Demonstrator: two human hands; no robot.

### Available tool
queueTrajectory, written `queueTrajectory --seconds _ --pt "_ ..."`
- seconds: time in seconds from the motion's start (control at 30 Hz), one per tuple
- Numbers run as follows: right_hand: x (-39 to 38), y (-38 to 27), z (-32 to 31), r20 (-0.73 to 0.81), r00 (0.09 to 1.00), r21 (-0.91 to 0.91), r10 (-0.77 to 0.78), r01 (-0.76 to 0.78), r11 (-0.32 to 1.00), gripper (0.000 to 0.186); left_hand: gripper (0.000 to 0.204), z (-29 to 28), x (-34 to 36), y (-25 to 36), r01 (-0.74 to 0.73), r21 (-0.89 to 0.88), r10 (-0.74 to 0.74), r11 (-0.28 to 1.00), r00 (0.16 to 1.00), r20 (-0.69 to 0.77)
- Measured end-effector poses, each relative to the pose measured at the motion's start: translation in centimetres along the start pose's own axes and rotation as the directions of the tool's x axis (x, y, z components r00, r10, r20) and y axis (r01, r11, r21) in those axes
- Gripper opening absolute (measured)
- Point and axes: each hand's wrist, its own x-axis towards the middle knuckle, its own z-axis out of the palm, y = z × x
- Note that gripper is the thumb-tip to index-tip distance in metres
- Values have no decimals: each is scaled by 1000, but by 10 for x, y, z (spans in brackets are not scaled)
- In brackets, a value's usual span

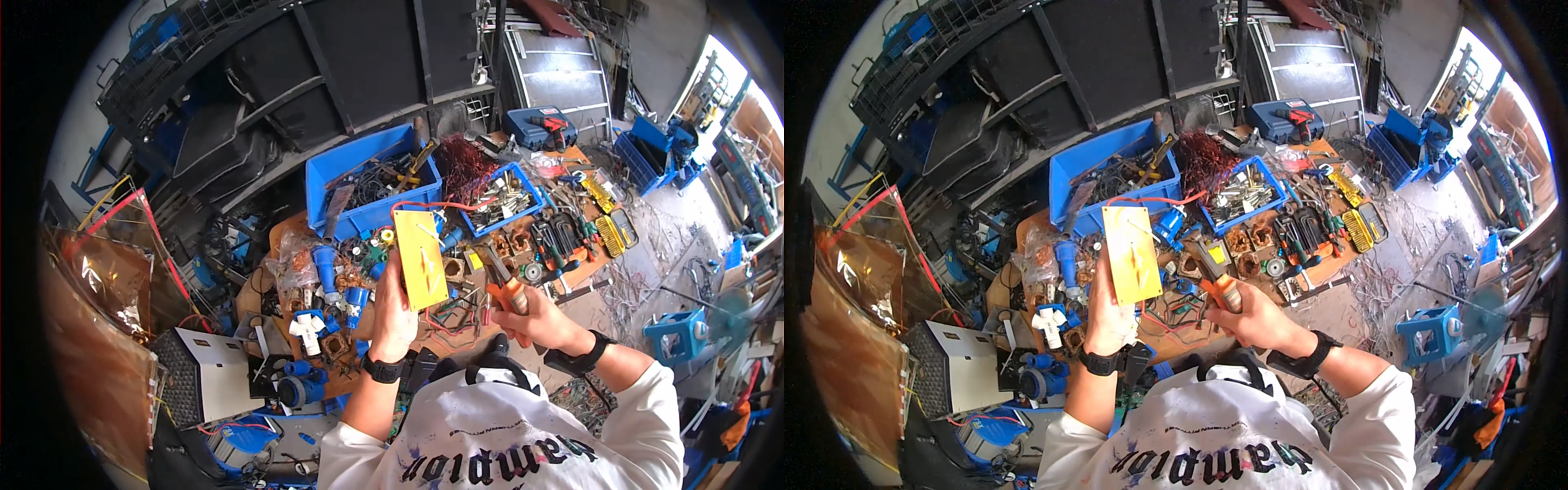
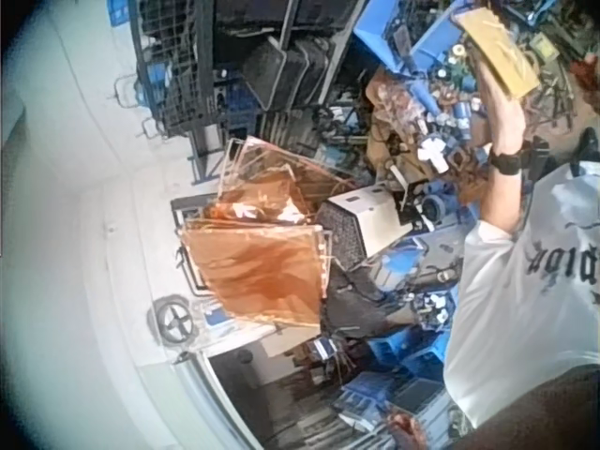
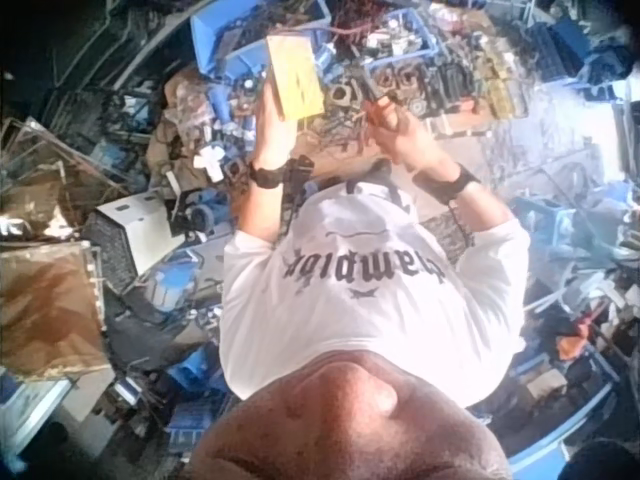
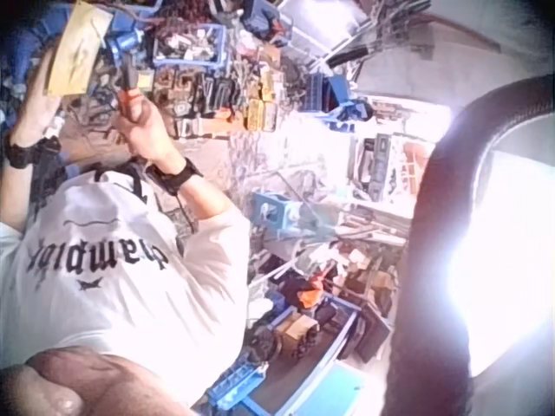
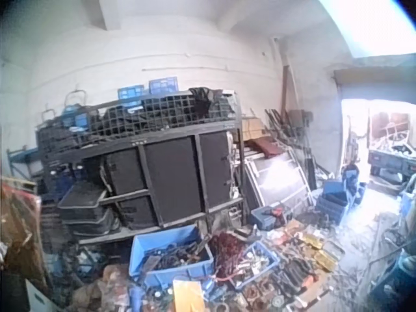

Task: The person uses pliers to strip the insulation from wires attached to a yellow rectangular component. They then peel a white adhesive strip off the component and place it on the workbench. Finally, the person picks up a small black electrical component with attached wires and uses pliers to strip the wire ends.

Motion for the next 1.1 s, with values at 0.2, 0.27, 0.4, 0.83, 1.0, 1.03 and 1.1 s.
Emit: queueTrajectory --seconds 0.2,0.27,0.4,0.83,1.0,1.03,1.1 --pt "18 1 17 -183 956 -28 -230 229 973 41 44 19 -1 9 338 -571 -390 748 920 34" --pt "22 -6 21 -215 921 49 -323 341 939 41 44 24 2 14 387 -596 -444 704 894 56" --pt "29 -13 24 -284 866 93 -413 453 886 35 40 32 1 20 364 -549 -405 753 913 50" --pt "37 -14 27 -454 796 51 -401 472 880 23 33 41 -11 26 328 -370 -366 869 930 -35" --pt "42 -10 23 -479 786 78 -390 481 873 21 32 42 -13 22 330 -335 -354 883 935 -12" --pt "40 -14 23 -484 789 73 -378 467 881 18 32 42 -13 22 331 -340 -354 880 935 -7" --pt "39 -15 24 -483 782 41 -393 469 882 20 34 42 -12 21 349 -358 -365 866 931 25"
